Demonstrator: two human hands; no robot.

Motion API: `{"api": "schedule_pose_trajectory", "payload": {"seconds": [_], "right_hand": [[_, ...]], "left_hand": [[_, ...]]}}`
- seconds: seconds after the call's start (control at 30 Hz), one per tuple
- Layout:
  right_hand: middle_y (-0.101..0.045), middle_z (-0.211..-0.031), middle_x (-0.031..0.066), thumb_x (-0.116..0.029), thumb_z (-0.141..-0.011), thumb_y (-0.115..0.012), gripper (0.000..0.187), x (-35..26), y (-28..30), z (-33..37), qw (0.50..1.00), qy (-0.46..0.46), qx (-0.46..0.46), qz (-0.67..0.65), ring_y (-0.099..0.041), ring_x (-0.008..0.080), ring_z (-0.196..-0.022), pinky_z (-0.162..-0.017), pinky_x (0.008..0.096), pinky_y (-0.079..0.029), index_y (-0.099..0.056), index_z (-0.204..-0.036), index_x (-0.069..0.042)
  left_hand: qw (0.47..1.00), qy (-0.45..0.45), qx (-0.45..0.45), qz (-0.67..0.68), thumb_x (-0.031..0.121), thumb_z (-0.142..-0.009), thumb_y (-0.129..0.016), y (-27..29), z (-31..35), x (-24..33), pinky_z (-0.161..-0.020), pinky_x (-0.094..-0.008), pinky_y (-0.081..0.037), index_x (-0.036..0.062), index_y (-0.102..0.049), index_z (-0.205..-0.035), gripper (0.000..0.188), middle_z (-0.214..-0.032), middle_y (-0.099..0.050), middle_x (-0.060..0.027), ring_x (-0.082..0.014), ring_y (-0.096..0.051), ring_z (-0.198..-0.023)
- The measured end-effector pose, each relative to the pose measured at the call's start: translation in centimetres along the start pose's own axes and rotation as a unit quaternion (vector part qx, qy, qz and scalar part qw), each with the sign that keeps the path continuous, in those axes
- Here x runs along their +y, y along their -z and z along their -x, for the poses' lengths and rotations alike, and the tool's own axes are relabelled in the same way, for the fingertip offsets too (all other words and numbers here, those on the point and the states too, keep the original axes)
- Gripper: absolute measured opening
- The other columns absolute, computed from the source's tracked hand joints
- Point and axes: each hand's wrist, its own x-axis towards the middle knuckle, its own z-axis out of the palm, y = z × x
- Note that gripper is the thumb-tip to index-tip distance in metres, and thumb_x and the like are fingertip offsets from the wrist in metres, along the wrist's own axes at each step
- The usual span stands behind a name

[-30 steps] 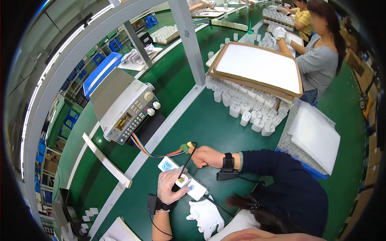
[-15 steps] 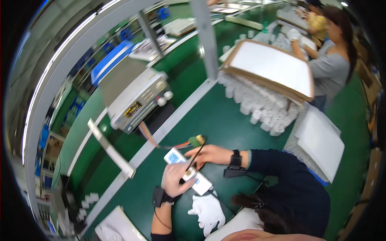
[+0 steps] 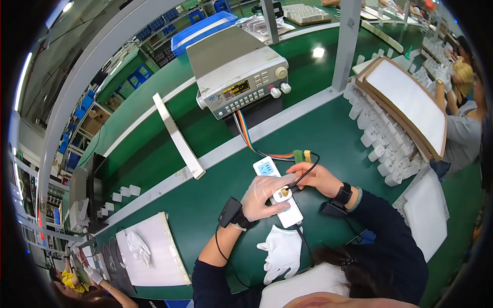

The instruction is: The person tests power adapters by plugging each one into a power strip, touching a probe to the USB ports, and then placing the adapter onto a conveyor belt.

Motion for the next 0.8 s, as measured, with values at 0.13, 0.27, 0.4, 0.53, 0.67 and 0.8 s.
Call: {"api": "schedule_pose_trajectory", "payload": {"seconds": [0.13, 0.27, 0.4, 0.53, 0.67, 0.8], "right_hand": [[-0.066, -0.096, 0.0057, -0.007, -0.093, -0.06, 0.025, 0.61, 0.7, -0.01, 1.0, -0.016, 0.001, 0.012, -0.06, 0.0108, -0.084, -0.079, 0.0238, -0.05, -0.058, -0.117, -0.002], [-0.066, -0.095, 0.0058, -0.006, -0.093, -0.059, 0.019, 0.81, 0.84, 0.2, 0.999, -0.029, 0.0, 0.024, -0.06, 0.0107, -0.084, -0.079, 0.0238, -0.05, -0.058, -0.111, -0.002], [-0.066, -0.094, 0.0057, -0.006, -0.093, -0.058, 0.018, 0.58, 0.43, 0.02, 0.999, -0.036, 0.002, 0.021, -0.06, 0.0108, -0.083, -0.079, 0.0242, -0.05, -0.058, -0.11, -0.002], [-0.064, -0.093, 0.0042, -0.006, -0.092, -0.058, 0.017, 0.72, 0.56, -0.01, 0.999, -0.034, 0.006, 0.004, -0.06, 0.0106, -0.081, -0.078, 0.0237, -0.049, -0.059, -0.109, -0.001], [-0.063, -0.092, 0.0033, -0.007, -0.093, -0.058, 0.016, 0.87, 0.76, -0.11, 0.999, -0.035, 0.011, -0.018, -0.06, 0.0104, -0.08, -0.076, 0.0236, -0.048, -0.059, -0.107, -0.001], [-0.062, -0.092, 0.0029, -0.009, -0.094, -0.058, 0.015, 1.06, 0.86, -0.18, 0.999, -0.036, 0.011, -0.028, -0.058, 0.0103, -0.079, -0.075, 0.0238, -0.048, -0.059, -0.107, -0.001]], "left_hand": [[0.999, 0.008, 0.004, 0.039, 0.022, -0.076, -0.073, -0.67, 0.07, -0.27, -0.077, -0.0394, -0.051, 0.0025, -0.053, -0.131, 0.062, -0.104, -0.068, -0.0146, -0.0343, -0.066, -0.093], [0.999, 0.007, -0.015, 0.029, 0.019, -0.077, -0.072, -0.81, 0.39, -0.79, -0.077, -0.0394, -0.052, 0.0034, -0.052, -0.133, 0.062, -0.104, -0.068, -0.0143, -0.034, -0.066, -0.093], [1.0, -0.008, -0.008, 0.025, 0.017, -0.077, -0.071, -0.71, 0.54, -0.93, -0.077, -0.0393, -0.052, 0.0038, -0.051, -0.133, 0.061, -0.103, -0.068, -0.0138, -0.0339, -0.066, -0.092], [1.0, -0.005, -0.006, 0.018, 0.016, -0.077, -0.072, -0.75, 0.62, -0.86, -0.077, -0.0392, -0.052, 0.004, -0.051, -0.133, 0.061, -0.103, -0.068, -0.0132, -0.0333, -0.066, -0.091], [1.0, -0.003, -0.009, 0.01, 0.016, -0.077, -0.072, -0.48, 0.45, -0.68, -0.076, -0.039, -0.052, 0.0042, -0.051, -0.134, 0.062, -0.102, -0.068, -0.0126, -0.0328, -0.066, -0.089], [1.0, -0.003, -0.013, 0.016, 0.016, -0.077, -0.073, -0.36, 0.28, -0.5, -0.075, -0.0389, -0.052, 0.0043, -0.051, -0.134, 0.062, -0.101, -0.068, -0.0124, -0.0326, -0.066, -0.089]]}}
